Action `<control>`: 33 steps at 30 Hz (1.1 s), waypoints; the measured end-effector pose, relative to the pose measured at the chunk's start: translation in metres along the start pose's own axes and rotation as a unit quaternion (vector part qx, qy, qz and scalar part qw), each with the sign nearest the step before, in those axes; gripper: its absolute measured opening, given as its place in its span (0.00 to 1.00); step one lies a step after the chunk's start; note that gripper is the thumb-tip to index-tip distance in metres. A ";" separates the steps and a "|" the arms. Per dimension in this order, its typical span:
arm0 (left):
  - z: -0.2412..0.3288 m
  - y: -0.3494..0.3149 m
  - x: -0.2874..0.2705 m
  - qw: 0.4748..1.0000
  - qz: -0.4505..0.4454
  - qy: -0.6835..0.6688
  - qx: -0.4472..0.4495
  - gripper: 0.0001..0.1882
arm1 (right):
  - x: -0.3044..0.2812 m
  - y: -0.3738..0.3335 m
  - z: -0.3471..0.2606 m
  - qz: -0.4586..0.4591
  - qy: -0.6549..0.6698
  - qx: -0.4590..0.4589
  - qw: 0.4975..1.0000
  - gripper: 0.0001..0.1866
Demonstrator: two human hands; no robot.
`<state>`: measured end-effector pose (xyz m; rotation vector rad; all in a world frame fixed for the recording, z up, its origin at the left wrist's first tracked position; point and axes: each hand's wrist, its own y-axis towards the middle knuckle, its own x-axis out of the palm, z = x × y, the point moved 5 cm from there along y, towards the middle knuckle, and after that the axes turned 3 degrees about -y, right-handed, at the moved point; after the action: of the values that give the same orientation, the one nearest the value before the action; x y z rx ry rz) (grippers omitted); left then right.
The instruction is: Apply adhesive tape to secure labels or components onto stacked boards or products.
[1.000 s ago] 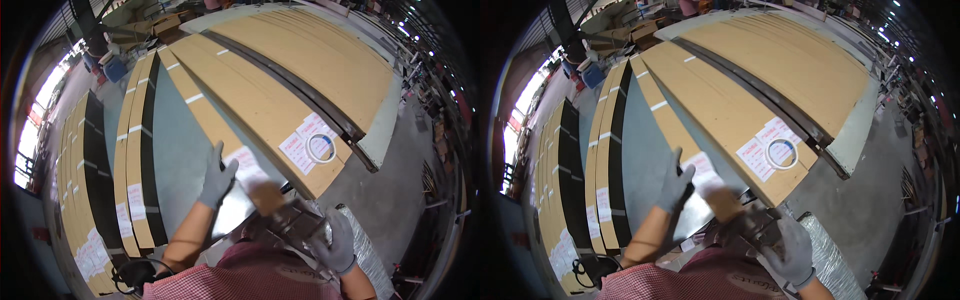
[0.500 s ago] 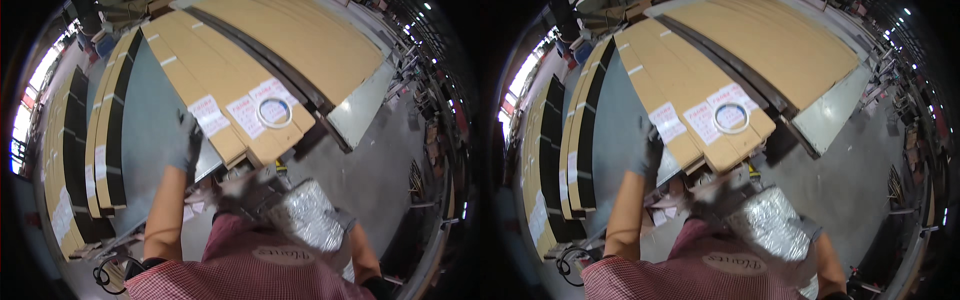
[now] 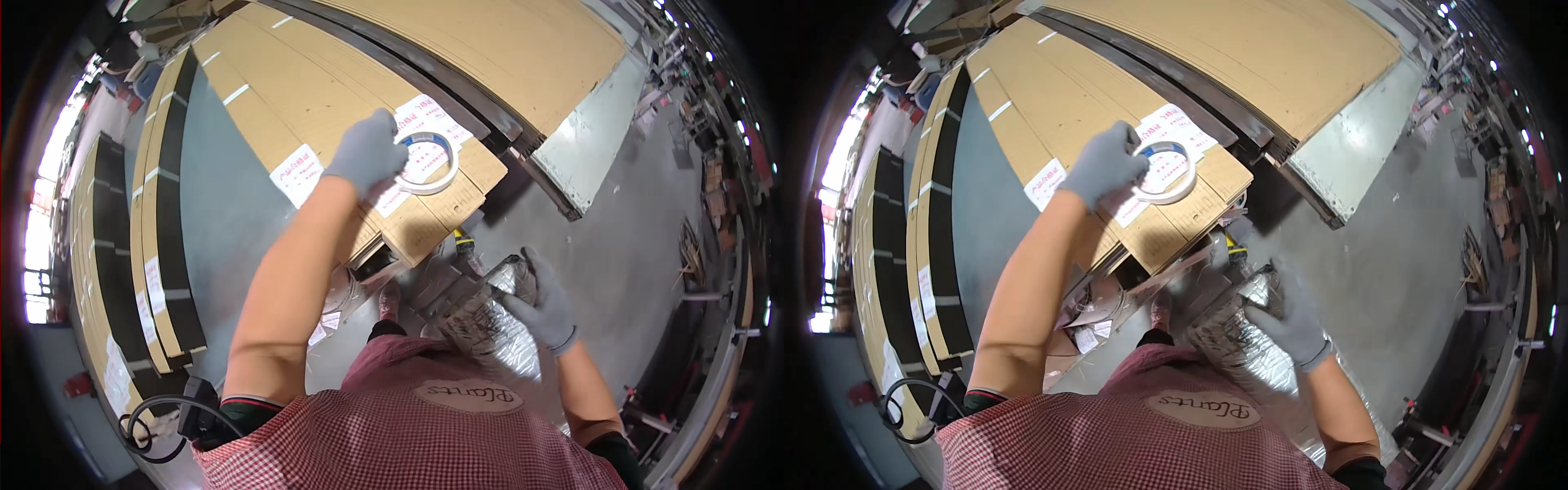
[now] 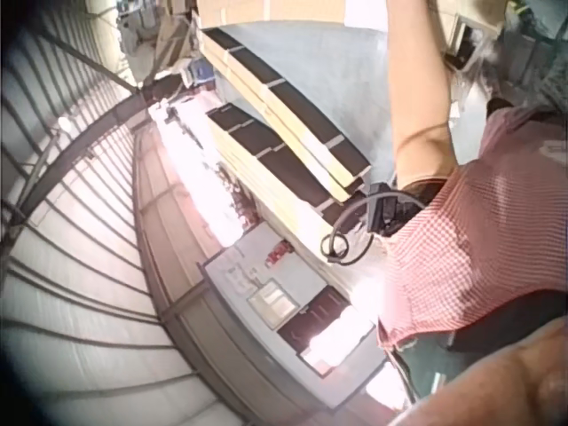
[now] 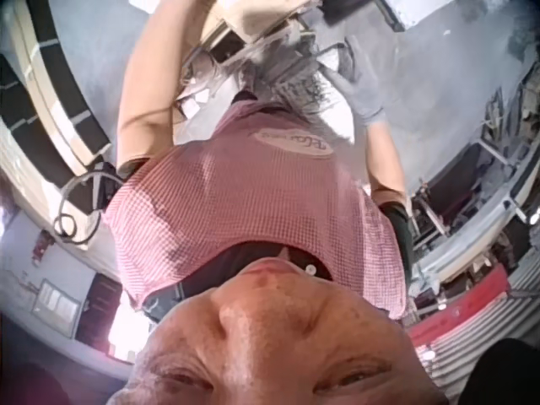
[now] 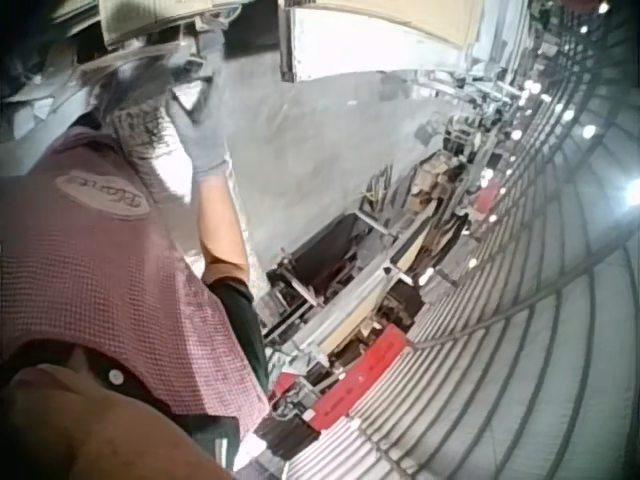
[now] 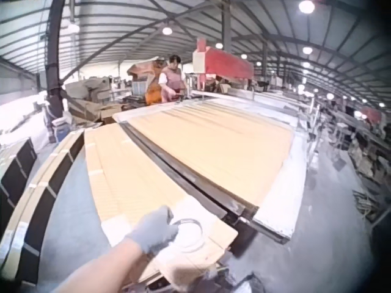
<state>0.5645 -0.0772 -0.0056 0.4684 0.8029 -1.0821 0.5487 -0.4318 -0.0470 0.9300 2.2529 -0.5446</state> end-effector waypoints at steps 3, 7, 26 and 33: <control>0.017 -0.017 -0.025 0.982 -0.048 -0.183 -0.005 0.14 | 0.036 0.002 0.000 0.034 0.182 -0.019 0.983 0.44; 0.011 -0.052 -0.035 0.968 -0.076 -0.101 0.219 0.15 | 0.075 0.021 -0.016 -0.064 0.450 0.073 0.888 0.42; -0.004 -0.075 -0.004 0.919 -0.163 -0.002 0.359 0.14 | 0.166 0.073 -0.047 -0.086 0.824 0.056 0.557 0.34; -0.001 -0.079 -0.004 0.921 -0.175 0.003 0.349 0.11 | 0.158 0.064 -0.050 -0.101 0.876 0.017 0.472 0.31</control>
<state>0.4919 -0.1074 -0.0001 0.9514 0.4892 -1.7090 0.4887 -0.2854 -0.1285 1.5410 4.1143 0.9549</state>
